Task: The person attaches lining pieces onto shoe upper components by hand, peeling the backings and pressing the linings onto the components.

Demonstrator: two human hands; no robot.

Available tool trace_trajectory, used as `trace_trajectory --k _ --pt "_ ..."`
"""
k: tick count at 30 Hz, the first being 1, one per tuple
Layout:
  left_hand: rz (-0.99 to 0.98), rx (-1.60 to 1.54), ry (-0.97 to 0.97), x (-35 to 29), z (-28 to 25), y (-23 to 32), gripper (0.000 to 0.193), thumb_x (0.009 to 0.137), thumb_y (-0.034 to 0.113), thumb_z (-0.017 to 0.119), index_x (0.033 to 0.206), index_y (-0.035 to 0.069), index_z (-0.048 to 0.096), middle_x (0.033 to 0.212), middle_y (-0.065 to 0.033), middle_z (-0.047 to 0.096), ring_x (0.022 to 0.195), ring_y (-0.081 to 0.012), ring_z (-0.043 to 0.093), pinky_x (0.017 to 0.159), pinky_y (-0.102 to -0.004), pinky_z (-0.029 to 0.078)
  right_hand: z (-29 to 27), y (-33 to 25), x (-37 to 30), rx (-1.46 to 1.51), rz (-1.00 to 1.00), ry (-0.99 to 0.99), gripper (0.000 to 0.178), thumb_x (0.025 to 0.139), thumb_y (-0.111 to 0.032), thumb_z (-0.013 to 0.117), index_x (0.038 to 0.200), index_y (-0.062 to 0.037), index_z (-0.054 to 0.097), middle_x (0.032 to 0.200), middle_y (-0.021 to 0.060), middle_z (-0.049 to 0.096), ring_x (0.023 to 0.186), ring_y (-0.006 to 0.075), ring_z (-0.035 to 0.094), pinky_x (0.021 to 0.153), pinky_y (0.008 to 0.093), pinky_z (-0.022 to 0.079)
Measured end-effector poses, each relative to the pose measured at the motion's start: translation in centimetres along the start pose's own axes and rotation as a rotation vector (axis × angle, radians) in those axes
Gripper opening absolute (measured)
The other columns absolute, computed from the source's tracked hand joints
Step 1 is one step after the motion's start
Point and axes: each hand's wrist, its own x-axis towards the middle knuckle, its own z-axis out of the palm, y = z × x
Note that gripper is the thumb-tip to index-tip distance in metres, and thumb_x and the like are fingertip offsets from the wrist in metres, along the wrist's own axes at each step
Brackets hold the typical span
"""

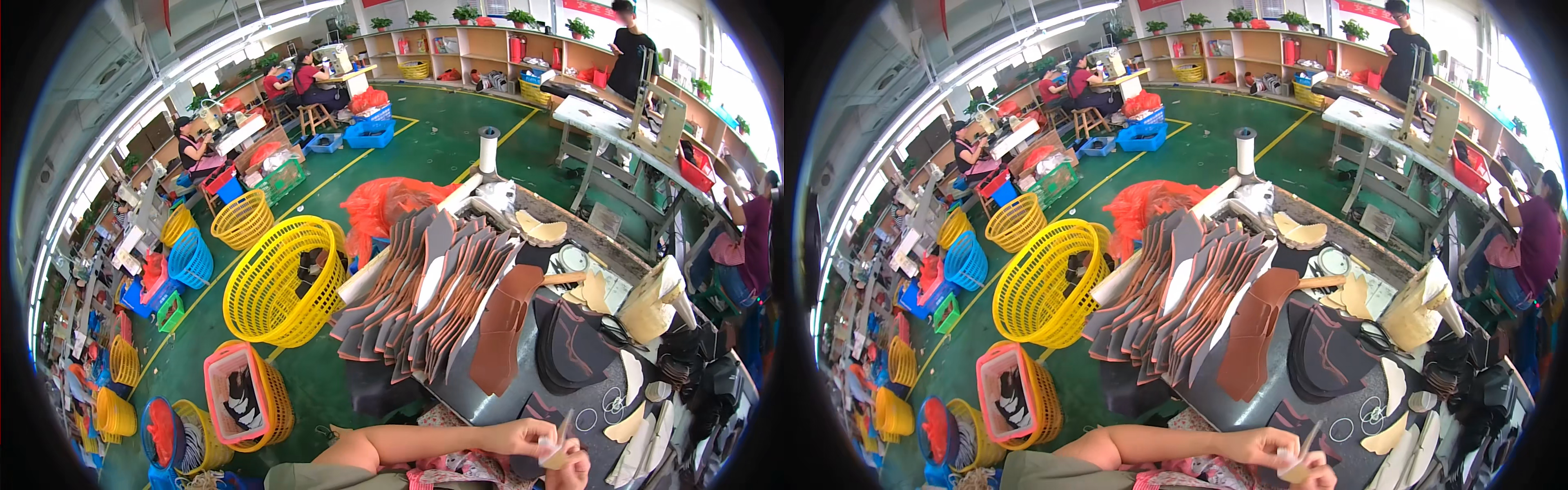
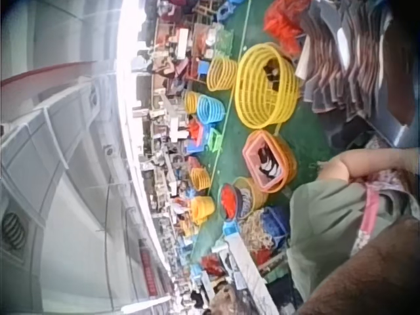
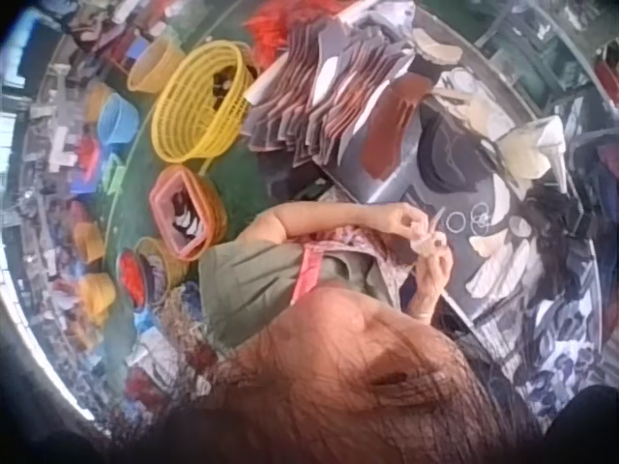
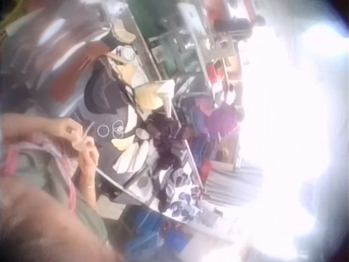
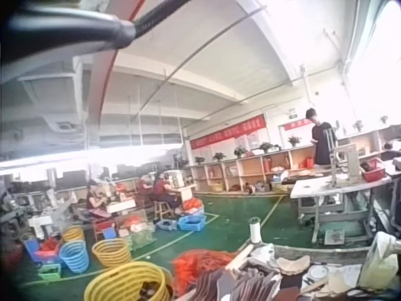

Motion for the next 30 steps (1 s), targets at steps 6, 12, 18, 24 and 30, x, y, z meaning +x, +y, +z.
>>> trace_trajectory --k 6,12,18,24,30 --pt "-0.186 -0.889 -0.101 -0.2 0.8 0.5 0.058 0.09 0.032 0.053 0.128 -0.01 0.044 0.133 -0.0179 0.048 0.125 -0.0231 0.046 0.107 -0.0366 0.031 -2.8 1.8 -2.5 0.007 -0.006 0.365 0.026 0.091 -0.013 0.055 0.072 -0.0116 0.037 0.064 0.0025 0.05 0.049 0.0088 0.046 0.044 0.023 0.037" --pt "-0.248 -0.311 0.172 -1.4 -1.4 2.4 0.046 0.088 0.045 0.055 0.077 0.0 0.058 0.077 -0.0084 0.057 0.082 -0.0219 0.058 0.08 -0.0347 0.046 -3.7 -4.0 -2.9 -1.054 0.343 -0.043 0.017 0.083 -0.01 0.064 0.089 0.0009 0.053 0.066 0.0054 0.06 0.059 0.0121 0.058 0.054 0.0264 0.045" --pt "-0.119 0.385 0.109 1.0 1.1 1.2 0.026 0.084 0.02 0.065 0.096 -0.001 0.055 0.086 -0.0159 0.063 0.077 -0.025 0.065 0.069 -0.0327 0.05 -1.3 -1.8 -0.4 -1.056 0.07 0.067 0.016 0.082 -0.011 0.066 0.076 0.0026 0.06 0.061 0.0074 0.058 0.052 0.0147 0.052 0.049 0.0288 0.041" --pt "-0.389 0.466 0.405 -0.7 -2.1 -1.8 0.026 0.075 0.009 0.074 0.092 0.001 0.057 0.065 -0.0027 0.062 0.057 -0.006 0.059 0.052 -0.0221 0.046 -4.4 1.1 -0.1 -1.157 -0.039 0.351 0.015 0.077 -0.008 0.071 0.073 0.0034 0.061 0.072 0.0084 0.061 0.05 0.0147 0.054 0.047 0.0264 0.043" --pt "-0.432 0.584 0.359 -1.2 -1.5 -2.1 0.023 0.074 0.011 0.074 0.083 0.003 0.054 0.06 -0.005 0.058 0.051 -0.0113 0.057 0.049 -0.0258 0.043 -4.7 2.4 -1.3 -1.41 -0.183 0.224 0.023 0.066 -0.015 0.077 0.066 0.0007 0.06 0.087 0.0083 0.059 0.078 0.0251 0.058 0.063 0.0338 0.049"
